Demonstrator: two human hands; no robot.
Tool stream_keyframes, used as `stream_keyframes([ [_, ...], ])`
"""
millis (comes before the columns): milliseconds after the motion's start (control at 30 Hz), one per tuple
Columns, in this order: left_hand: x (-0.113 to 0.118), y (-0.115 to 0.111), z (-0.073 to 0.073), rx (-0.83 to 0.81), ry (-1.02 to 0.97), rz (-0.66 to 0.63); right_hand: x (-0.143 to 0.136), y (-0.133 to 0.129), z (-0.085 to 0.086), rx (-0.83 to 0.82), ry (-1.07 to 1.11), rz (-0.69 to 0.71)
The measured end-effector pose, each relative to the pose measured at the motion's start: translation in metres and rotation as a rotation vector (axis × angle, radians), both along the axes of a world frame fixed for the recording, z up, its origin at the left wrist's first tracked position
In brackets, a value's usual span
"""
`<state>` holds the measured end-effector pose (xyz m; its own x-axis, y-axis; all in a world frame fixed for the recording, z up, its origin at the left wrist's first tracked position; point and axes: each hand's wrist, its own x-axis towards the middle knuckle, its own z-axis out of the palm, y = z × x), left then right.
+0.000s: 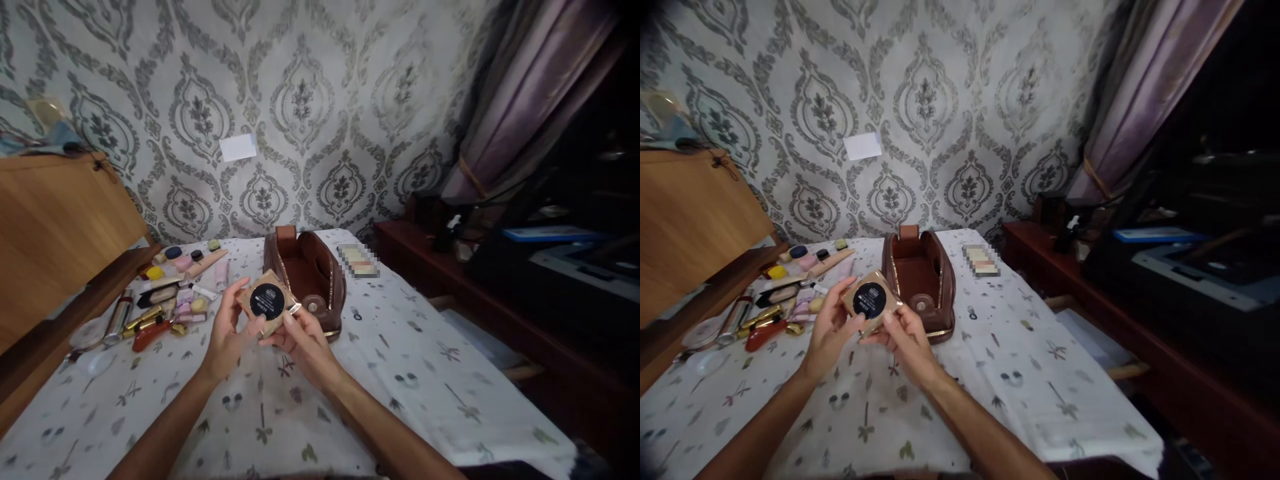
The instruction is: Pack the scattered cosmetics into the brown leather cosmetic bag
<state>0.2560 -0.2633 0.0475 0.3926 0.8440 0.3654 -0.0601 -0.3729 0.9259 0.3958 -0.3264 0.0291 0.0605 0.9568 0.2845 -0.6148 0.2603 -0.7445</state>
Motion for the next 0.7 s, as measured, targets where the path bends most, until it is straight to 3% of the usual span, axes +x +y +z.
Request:
stream_keyframes([
  [300,0.024,0.009,0.021,0.127,-0.03,-0.018,0.011,0.003,0.006,0.031,0.035,-0.138],
  [500,0.04,0.018,0.008,0.009,-0.208,-0.04,0.016,0.001,0.011,0.015,0.047,-0.149],
  [700,0.034,0.018,-0.006,-0.027,-0.238,-0.015,0.014,0.003,0.005,0.033,-0.009,-0.201],
])
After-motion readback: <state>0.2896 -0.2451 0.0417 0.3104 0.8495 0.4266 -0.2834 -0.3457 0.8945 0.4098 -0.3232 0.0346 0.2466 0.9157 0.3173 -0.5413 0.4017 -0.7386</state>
